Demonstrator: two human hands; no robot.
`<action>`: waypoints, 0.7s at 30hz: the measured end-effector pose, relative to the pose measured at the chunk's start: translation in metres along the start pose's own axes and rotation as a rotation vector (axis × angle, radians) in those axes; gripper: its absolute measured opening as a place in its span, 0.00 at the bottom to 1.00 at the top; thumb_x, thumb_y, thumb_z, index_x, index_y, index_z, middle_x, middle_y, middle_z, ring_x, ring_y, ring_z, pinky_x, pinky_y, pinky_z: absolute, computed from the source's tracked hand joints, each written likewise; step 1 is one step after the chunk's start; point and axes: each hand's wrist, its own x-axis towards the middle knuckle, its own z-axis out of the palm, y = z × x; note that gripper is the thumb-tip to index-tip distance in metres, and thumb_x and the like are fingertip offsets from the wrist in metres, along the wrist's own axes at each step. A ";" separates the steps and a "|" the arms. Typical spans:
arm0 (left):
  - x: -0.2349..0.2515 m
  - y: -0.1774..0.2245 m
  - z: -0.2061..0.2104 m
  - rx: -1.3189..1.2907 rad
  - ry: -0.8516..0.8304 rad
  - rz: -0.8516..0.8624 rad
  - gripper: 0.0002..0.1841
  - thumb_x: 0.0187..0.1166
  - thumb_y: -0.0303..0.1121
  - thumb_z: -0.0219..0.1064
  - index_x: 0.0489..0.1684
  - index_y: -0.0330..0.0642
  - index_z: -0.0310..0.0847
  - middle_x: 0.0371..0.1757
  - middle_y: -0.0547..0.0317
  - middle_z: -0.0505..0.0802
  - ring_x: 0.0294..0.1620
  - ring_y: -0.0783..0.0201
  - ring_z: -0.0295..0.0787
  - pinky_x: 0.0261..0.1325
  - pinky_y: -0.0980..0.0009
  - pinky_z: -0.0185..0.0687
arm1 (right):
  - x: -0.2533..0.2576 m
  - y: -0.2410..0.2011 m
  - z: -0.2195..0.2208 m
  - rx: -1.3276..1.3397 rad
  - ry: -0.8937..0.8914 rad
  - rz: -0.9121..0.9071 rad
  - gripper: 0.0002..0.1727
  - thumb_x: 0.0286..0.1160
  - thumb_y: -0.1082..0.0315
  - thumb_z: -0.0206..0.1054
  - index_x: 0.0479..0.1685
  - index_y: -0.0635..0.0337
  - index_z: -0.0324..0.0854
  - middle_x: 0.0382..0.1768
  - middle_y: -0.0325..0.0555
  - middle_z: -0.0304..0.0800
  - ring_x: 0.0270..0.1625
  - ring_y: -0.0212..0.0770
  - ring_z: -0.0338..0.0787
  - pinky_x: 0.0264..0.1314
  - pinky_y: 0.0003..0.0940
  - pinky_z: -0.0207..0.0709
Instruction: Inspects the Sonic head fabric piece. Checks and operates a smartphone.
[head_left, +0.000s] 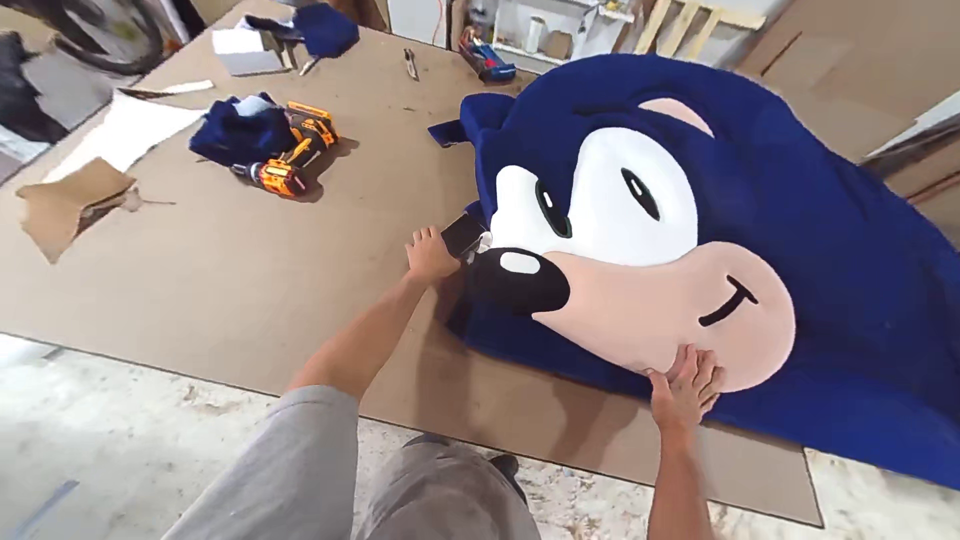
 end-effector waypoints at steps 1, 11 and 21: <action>0.005 0.001 0.003 0.002 0.009 0.028 0.56 0.54 0.54 0.82 0.87 0.37 0.59 0.79 0.33 0.76 0.82 0.32 0.67 0.71 0.28 0.69 | -0.001 0.001 0.000 -0.002 0.002 -0.002 0.53 0.68 0.26 0.46 0.95 0.46 0.54 0.96 0.54 0.42 0.96 0.66 0.36 0.86 0.79 0.29; -0.009 -0.019 -0.009 0.022 -0.050 0.048 0.56 0.52 0.55 0.82 0.84 0.35 0.59 0.82 0.31 0.71 0.64 0.33 0.85 0.57 0.34 0.84 | 0.003 0.005 -0.004 0.005 -0.050 -0.002 0.54 0.68 0.24 0.46 0.96 0.44 0.52 0.96 0.55 0.38 0.96 0.68 0.33 0.86 0.79 0.30; -0.129 -0.097 -0.008 -0.294 -0.009 -0.065 0.52 0.52 0.61 0.82 0.82 0.42 0.71 0.81 0.30 0.72 0.72 0.37 0.80 0.69 0.40 0.80 | 0.008 0.009 -0.013 0.049 -0.104 0.006 0.54 0.67 0.27 0.54 0.97 0.41 0.48 0.97 0.52 0.37 0.96 0.68 0.30 0.83 0.84 0.25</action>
